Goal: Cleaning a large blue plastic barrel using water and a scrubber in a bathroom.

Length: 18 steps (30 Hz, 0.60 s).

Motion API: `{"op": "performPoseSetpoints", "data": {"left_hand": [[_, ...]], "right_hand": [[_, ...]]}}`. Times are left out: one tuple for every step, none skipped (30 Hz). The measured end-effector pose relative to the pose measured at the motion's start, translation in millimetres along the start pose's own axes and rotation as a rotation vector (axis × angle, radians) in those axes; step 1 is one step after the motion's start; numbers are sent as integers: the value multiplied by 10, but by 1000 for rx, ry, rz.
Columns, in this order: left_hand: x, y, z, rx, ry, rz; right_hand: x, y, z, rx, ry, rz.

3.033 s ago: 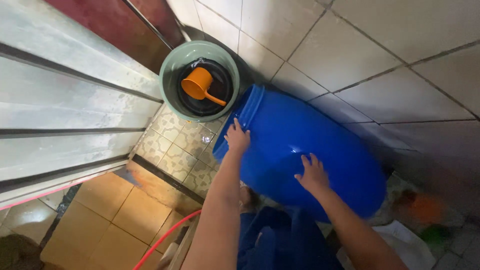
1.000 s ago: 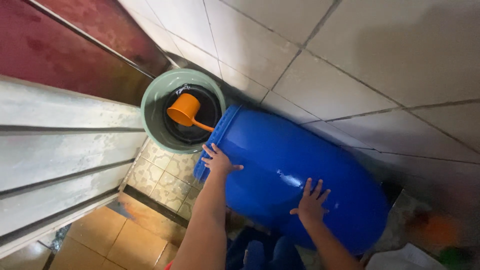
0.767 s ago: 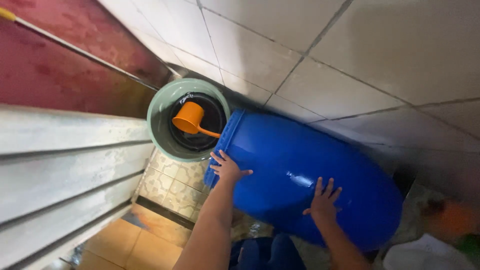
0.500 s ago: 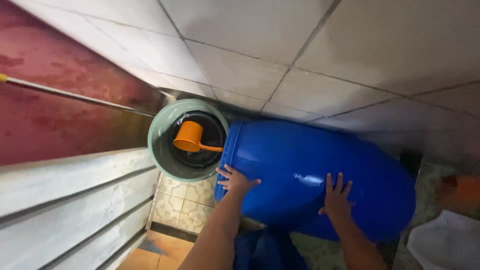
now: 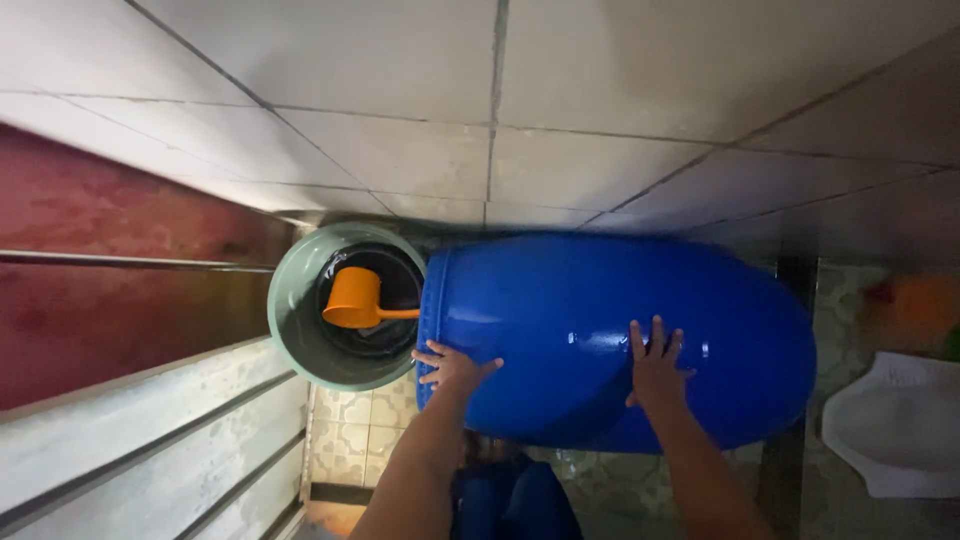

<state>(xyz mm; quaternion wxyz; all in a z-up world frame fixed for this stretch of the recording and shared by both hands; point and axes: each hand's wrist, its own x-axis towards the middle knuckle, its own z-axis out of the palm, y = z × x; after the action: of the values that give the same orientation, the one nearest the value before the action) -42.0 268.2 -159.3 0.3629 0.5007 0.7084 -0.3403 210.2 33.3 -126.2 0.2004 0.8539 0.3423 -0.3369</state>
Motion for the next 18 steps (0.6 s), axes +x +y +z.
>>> {"op": "performPoseSetpoints", "data": {"left_hand": [[24,13,1,4,4,5],[54,27,4,3,14,7],[79,-11,31,9,21,6],[82,-17,38,20,21,8],[88,-18,41,23,25,18],[94,-26,47,25,29,28],[130,-3,49,46,33,38],[164,9,53,65,25,45],[198,-6,55,85,17,48],[130,-16,-6,106,22,57],[72,-41,-70,131,23,93],[17,-70,-137,156,25,128],[-10,-102,-240,167,32,133],[-34,-130,-345,200,72,203],[-68,-165,-420,230,108,271],[-17,-244,-501,240,111,273],[32,-337,-558,254,205,364],[82,-421,-616,267,299,454]], "right_hand": [[11,-9,-11,6,3,3],[27,-21,-17,-8,-8,12],[-3,-38,24,-20,-28,23],[-19,-52,-34,-12,-34,28],[-48,-67,-83,-15,-49,47],[-80,-82,-126,-16,-64,65],[-82,-95,-112,2,-68,79],[-92,-110,-91,-10,-41,78],[-116,-140,-58,-21,-14,75],[-91,-161,11,-3,-20,88],[-64,-199,85,3,15,104],[-36,-245,160,8,50,121],[41,-350,208,21,50,126],[124,-457,253,175,72,149],[200,-542,306,325,92,171],[193,-794,316,333,90,176],[185,-1033,334,387,148,129],[184,-1269,348,441,206,82]]}}
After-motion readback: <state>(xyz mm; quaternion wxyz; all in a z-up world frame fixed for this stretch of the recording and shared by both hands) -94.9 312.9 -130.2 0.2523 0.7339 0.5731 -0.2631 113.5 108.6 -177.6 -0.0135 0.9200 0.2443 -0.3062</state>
